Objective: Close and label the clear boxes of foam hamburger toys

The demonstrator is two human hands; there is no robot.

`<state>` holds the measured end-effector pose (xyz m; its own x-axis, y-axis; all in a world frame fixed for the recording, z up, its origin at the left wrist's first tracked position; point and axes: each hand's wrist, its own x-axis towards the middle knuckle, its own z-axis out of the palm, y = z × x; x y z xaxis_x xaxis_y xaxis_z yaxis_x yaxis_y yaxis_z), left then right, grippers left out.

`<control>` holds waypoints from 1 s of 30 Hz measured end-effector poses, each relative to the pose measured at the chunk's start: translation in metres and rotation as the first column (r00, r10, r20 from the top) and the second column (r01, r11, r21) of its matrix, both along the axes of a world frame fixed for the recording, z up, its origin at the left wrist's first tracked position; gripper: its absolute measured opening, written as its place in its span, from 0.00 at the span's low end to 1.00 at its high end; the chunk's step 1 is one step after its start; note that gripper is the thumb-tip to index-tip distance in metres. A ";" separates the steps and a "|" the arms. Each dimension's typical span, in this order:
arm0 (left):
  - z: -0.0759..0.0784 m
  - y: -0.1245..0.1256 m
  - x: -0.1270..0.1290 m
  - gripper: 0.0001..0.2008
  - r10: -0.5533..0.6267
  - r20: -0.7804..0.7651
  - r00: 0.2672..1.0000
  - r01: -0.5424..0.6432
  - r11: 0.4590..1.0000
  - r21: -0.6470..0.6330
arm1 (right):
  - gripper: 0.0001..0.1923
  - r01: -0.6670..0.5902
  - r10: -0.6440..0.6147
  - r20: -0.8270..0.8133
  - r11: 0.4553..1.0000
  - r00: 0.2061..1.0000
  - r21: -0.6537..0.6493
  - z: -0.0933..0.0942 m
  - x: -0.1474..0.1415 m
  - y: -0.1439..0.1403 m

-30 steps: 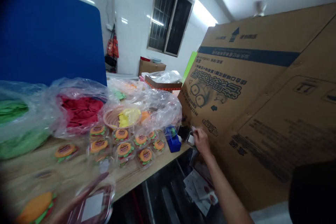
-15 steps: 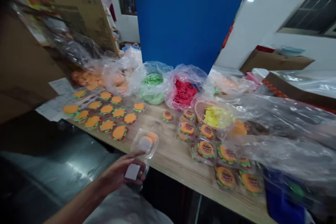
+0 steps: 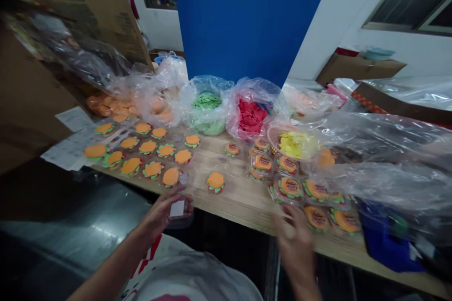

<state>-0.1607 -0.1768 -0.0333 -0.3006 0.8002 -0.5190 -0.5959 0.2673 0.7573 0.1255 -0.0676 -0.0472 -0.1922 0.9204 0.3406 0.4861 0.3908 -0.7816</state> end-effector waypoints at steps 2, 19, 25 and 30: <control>-0.002 -0.002 0.000 0.27 0.007 0.002 1.000 -0.007 1.000 0.001 | 0.25 -0.042 0.045 0.138 0.999 0.989 -0.025 0.000 -0.047 -0.006; -0.032 0.007 0.008 0.11 -0.039 -0.065 0.997 0.049 0.987 0.152 | 0.29 0.082 -0.079 0.409 0.997 0.909 0.010 -0.008 -0.152 0.015; -0.040 0.066 0.012 0.16 -0.031 -0.465 0.885 0.105 0.986 0.133 | 0.30 0.085 -0.101 0.267 0.994 0.958 0.070 0.032 -0.122 0.012; -0.015 0.072 0.015 0.25 0.180 -0.577 0.797 -0.054 0.972 0.230 | 0.30 0.020 -0.048 0.233 0.992 0.971 0.124 0.057 -0.118 0.005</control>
